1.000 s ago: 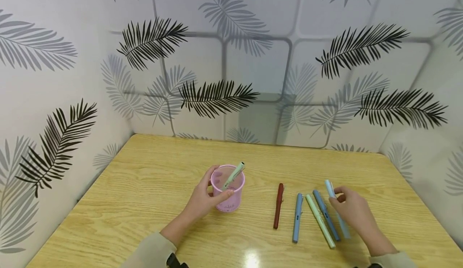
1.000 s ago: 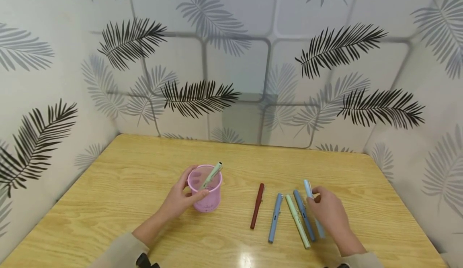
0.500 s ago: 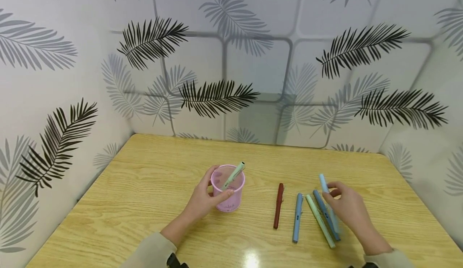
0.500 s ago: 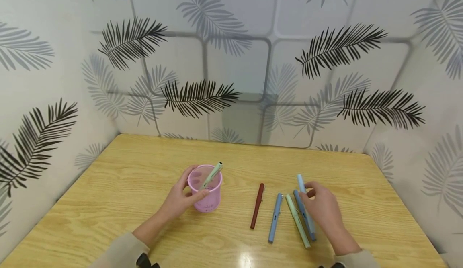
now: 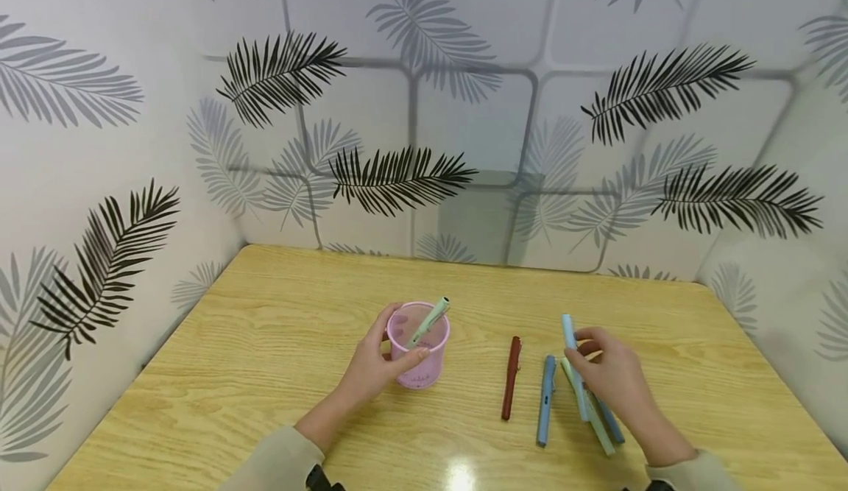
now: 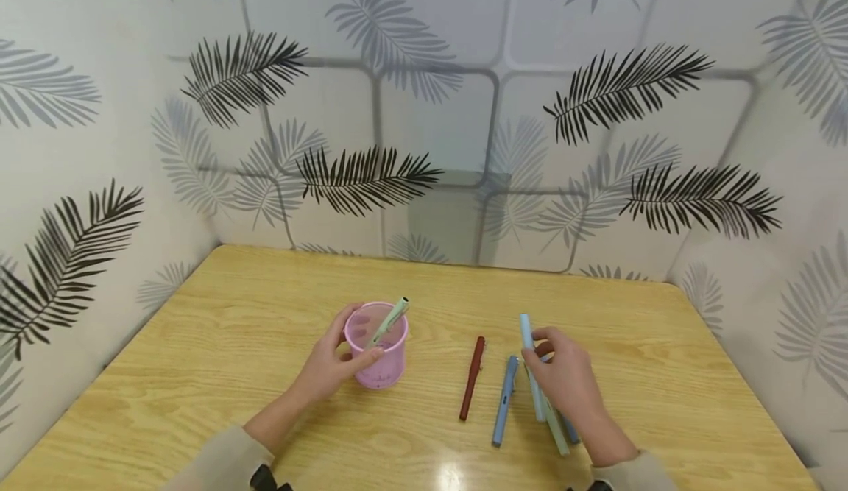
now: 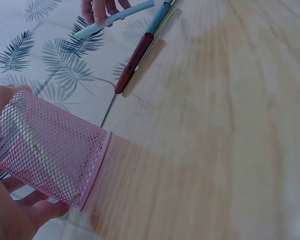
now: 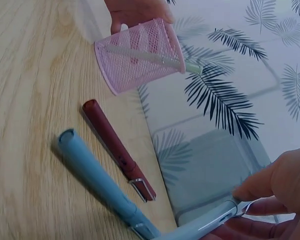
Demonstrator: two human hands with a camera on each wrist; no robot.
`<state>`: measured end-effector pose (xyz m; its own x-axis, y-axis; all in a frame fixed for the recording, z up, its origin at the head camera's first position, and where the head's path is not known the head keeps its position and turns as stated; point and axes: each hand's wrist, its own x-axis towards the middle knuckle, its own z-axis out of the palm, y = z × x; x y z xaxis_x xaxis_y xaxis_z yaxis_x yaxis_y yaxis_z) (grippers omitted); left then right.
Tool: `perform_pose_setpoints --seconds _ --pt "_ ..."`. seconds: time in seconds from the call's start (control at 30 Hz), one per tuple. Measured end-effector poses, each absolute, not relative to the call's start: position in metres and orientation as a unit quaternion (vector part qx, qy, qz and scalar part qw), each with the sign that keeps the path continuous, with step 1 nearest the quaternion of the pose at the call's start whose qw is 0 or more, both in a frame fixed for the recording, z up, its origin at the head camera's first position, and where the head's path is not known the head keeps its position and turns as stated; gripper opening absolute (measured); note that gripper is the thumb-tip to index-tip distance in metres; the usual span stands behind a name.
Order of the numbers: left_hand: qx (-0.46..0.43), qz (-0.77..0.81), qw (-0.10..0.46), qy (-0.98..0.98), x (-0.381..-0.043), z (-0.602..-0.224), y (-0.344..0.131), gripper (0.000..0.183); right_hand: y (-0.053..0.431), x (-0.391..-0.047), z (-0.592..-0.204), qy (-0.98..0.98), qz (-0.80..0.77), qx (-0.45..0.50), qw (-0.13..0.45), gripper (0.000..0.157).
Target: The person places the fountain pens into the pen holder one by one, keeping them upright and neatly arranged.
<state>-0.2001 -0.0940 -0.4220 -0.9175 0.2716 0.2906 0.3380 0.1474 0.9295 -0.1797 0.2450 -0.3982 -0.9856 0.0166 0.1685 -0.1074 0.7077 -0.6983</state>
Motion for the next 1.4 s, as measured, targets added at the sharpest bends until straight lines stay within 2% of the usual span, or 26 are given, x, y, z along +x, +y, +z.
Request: perform_pose_setpoints --seconds 0.67,1.4 --pt "-0.183 -0.615 0.023 -0.767 -0.198 -0.422 -0.094 0.074 0.200 -0.185 -0.393 -0.852 0.490 0.073 0.166 0.025" --pt "-0.185 -0.610 0.017 -0.770 -0.197 -0.419 -0.093 0.078 0.159 -0.194 -0.382 -0.780 0.579 0.118 0.205 0.024"
